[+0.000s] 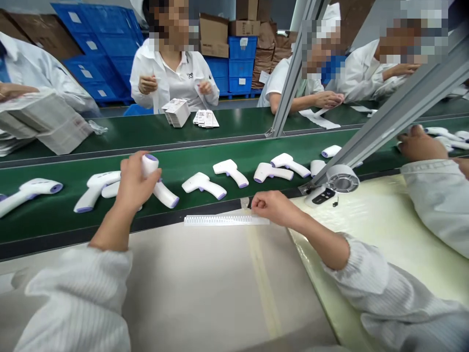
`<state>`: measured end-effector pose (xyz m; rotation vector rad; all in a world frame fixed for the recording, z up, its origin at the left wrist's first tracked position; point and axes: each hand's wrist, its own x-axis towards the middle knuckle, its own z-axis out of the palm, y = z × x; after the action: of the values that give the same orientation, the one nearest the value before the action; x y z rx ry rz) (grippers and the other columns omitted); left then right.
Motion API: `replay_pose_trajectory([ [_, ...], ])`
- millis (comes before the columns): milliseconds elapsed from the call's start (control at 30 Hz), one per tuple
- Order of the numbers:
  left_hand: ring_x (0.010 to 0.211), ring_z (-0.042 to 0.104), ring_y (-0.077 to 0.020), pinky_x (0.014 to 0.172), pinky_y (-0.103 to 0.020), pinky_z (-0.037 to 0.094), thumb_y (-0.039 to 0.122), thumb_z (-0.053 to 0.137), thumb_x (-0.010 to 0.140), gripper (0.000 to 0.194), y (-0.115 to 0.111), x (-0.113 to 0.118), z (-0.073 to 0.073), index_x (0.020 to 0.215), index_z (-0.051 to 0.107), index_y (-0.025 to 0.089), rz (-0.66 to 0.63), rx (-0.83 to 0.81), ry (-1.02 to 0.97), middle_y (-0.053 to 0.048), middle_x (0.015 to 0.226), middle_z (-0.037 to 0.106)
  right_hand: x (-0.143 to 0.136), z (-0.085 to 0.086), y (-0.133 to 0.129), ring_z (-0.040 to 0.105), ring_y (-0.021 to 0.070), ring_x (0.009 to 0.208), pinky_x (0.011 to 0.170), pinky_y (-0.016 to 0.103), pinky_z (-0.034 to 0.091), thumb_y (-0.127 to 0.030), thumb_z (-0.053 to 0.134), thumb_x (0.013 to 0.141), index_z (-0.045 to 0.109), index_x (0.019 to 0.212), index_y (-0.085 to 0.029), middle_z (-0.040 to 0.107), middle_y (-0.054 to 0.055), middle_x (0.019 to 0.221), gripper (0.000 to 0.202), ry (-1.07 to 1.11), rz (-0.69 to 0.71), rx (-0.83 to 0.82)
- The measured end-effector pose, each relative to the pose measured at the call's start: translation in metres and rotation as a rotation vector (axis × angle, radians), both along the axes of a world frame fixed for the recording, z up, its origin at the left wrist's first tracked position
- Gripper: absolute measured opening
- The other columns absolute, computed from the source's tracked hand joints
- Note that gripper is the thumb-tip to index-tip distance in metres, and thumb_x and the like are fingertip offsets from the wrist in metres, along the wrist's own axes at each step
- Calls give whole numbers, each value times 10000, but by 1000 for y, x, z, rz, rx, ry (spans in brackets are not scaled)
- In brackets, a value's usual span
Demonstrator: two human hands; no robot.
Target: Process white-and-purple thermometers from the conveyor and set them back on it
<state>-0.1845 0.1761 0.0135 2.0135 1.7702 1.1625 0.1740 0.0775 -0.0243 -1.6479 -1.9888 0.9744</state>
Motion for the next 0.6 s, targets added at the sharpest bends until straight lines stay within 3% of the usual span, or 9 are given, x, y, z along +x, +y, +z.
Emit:
replay_pose_trajectory([
  [100,1138,580,-328,788,-457,521,427,763,834,568,-46,34,6,1329,524,282,-65,-42,-383,-40,1159,585,-1,-7,-14,605,150,647,634,250,393,-114,674,791,701,818,-188,673,-16,680,84,17,-10,-57],
  [167,1005,611,-268,690,-381,565,432,812,777,677,-74,60,6,1349,484,278,-115,-141,-611,-49,1134,600,-5,-10,-16,595,154,637,630,256,390,-83,667,765,694,780,-180,666,-5,667,102,26,3,-58],
  [267,948,609,-225,645,-328,587,458,843,692,781,-104,95,4,1349,452,299,-142,-251,-771,-41,1121,595,-6,-11,-18,595,158,639,629,265,395,-35,627,738,655,675,-178,666,8,656,159,63,30,-64],
  [333,904,600,-196,628,-293,565,469,831,686,743,-118,113,2,1308,463,301,-148,-331,-809,-29,1102,584,-4,-9,-21,616,160,660,635,263,419,-54,626,744,649,672,-182,685,11,680,149,101,44,-75],
  [400,845,577,-168,589,-248,505,464,806,702,683,-129,128,0,1270,467,294,-152,-409,-837,-19,1072,575,-4,-4,-26,642,165,698,654,264,460,-140,660,775,665,711,-187,707,16,725,80,295,17,-92],
  [500,783,534,-143,580,-226,429,429,759,727,627,-145,151,1,1255,452,288,-176,-520,-878,0,992,556,-19,10,-35,658,170,766,708,294,521,-333,749,775,694,746,-196,736,38,863,151,847,-91,-83],
  [600,761,510,-136,631,-249,430,395,726,726,632,-158,168,5,1272,424,291,-215,-600,-937,11,972,547,-44,23,-42,612,143,721,662,291,517,-355,803,722,705,705,-207,712,32,927,179,1192,-167,-36],
])
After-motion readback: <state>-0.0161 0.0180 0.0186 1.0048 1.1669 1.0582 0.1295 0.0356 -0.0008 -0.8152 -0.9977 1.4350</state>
